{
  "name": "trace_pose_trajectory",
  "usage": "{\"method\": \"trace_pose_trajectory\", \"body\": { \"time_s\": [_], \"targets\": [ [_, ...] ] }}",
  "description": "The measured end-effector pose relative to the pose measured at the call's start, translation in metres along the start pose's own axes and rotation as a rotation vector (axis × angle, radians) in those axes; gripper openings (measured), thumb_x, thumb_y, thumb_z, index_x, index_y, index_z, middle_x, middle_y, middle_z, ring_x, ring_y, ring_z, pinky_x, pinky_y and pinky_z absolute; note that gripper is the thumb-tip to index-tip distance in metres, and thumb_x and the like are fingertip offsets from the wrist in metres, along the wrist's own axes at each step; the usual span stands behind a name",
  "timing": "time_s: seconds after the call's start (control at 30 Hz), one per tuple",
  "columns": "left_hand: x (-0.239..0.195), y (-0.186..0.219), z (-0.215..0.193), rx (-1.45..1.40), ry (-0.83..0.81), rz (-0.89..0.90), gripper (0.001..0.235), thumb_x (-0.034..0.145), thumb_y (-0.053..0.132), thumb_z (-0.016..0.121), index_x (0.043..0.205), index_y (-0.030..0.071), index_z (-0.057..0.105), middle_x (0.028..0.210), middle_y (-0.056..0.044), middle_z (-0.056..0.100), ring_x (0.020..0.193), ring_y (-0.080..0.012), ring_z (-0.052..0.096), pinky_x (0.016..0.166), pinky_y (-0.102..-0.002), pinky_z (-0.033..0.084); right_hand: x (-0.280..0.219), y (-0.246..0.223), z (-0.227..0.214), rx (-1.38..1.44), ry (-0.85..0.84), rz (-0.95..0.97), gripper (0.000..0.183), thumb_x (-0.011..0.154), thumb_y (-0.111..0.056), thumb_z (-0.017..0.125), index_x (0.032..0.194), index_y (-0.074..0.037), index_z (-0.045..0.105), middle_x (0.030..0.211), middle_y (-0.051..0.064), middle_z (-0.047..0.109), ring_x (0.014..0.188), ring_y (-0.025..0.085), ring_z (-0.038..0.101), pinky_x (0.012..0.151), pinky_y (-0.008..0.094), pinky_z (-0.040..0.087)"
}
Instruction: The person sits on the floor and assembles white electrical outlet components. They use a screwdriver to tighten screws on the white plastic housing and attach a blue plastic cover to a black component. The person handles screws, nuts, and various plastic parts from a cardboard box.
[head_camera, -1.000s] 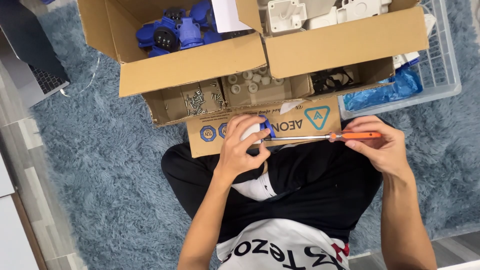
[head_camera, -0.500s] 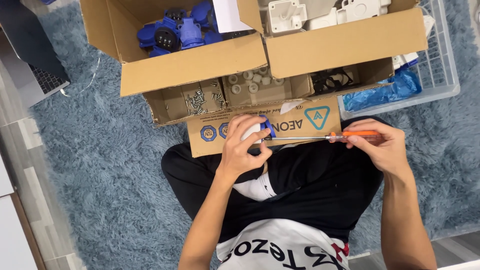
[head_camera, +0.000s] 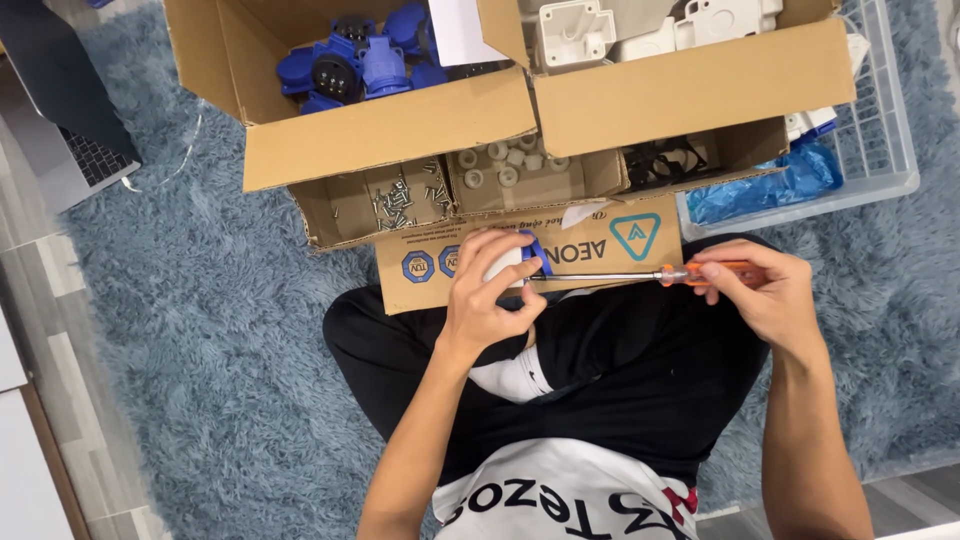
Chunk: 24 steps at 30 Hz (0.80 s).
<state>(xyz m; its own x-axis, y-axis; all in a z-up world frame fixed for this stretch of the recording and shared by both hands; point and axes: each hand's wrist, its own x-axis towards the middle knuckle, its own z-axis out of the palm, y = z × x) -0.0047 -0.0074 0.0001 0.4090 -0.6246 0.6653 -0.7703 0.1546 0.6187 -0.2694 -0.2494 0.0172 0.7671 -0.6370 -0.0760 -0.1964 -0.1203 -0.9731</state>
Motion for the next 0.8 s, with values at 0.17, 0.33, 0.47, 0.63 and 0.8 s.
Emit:
{"method": "trace_pose_trajectory", "body": {
  "time_s": [0.17, 0.33, 0.47, 0.63, 0.8],
  "targets": [
    [-0.001, 0.000, 0.000, 0.000, -0.001, -0.001, 0.029, 0.082, -0.002, 0.070, 0.109, 0.008, 0.076, 0.125, -0.015, 0.073, 0.117, -0.0351, 0.066, 0.105, -0.053, 0.058, -0.001, 0.016, -0.009, 0.064, -0.023, -0.104, 0.021, 0.090, 0.005, 0.081, 0.110, 0.004, 0.074, 0.117, 0.024, 0.075, 0.105, 0.029, 0.078, 0.095, 0.033, 0.070],
    [-0.001, -0.001, -0.001, 0.003, -0.005, -0.001, 0.028, 0.081, -0.002, 0.071, 0.107, 0.007, 0.076, 0.125, -0.014, 0.073, 0.117, -0.0350, 0.065, 0.105, -0.052, 0.058, 0.001, 0.007, -0.005, 0.111, -0.050, -0.117, 0.037, 0.086, 0.012, 0.081, 0.120, 0.000, 0.072, 0.133, 0.018, 0.066, 0.115, 0.028, 0.075, 0.109, 0.037, 0.072],
    [-0.001, -0.003, 0.000, 0.000, -0.013, 0.002, 0.028, 0.083, -0.001, 0.071, 0.109, 0.009, 0.076, 0.126, -0.014, 0.073, 0.118, -0.0350, 0.066, 0.106, -0.052, 0.058, 0.002, -0.008, 0.001, -0.080, -0.015, 0.018, 0.021, 0.104, -0.002, 0.070, 0.124, 0.006, 0.073, 0.109, 0.021, 0.072, 0.097, 0.026, 0.071, 0.090, 0.032, 0.062],
    [-0.002, -0.003, -0.001, 0.002, -0.019, 0.006, 0.030, 0.083, -0.002, 0.072, 0.111, 0.009, 0.075, 0.127, -0.014, 0.072, 0.118, -0.0351, 0.066, 0.107, -0.052, 0.058, -0.002, -0.001, -0.004, 0.005, -0.003, -0.018, 0.012, 0.104, 0.003, 0.070, 0.112, 0.011, 0.073, 0.112, 0.024, 0.074, 0.073, 0.027, 0.074, 0.071, 0.029, 0.065],
    [-0.001, -0.002, -0.002, -0.001, -0.022, 0.007, 0.031, 0.083, -0.004, 0.075, 0.111, 0.009, 0.075, 0.127, -0.015, 0.072, 0.116, -0.0354, 0.067, 0.106, -0.051, 0.058, -0.006, 0.036, -0.020, 0.135, -0.030, -0.138, 0.020, 0.093, 0.005, 0.079, 0.112, 0.001, 0.073, 0.122, 0.022, 0.073, 0.112, 0.028, 0.077, 0.104, 0.034, 0.070]
  ]
}}
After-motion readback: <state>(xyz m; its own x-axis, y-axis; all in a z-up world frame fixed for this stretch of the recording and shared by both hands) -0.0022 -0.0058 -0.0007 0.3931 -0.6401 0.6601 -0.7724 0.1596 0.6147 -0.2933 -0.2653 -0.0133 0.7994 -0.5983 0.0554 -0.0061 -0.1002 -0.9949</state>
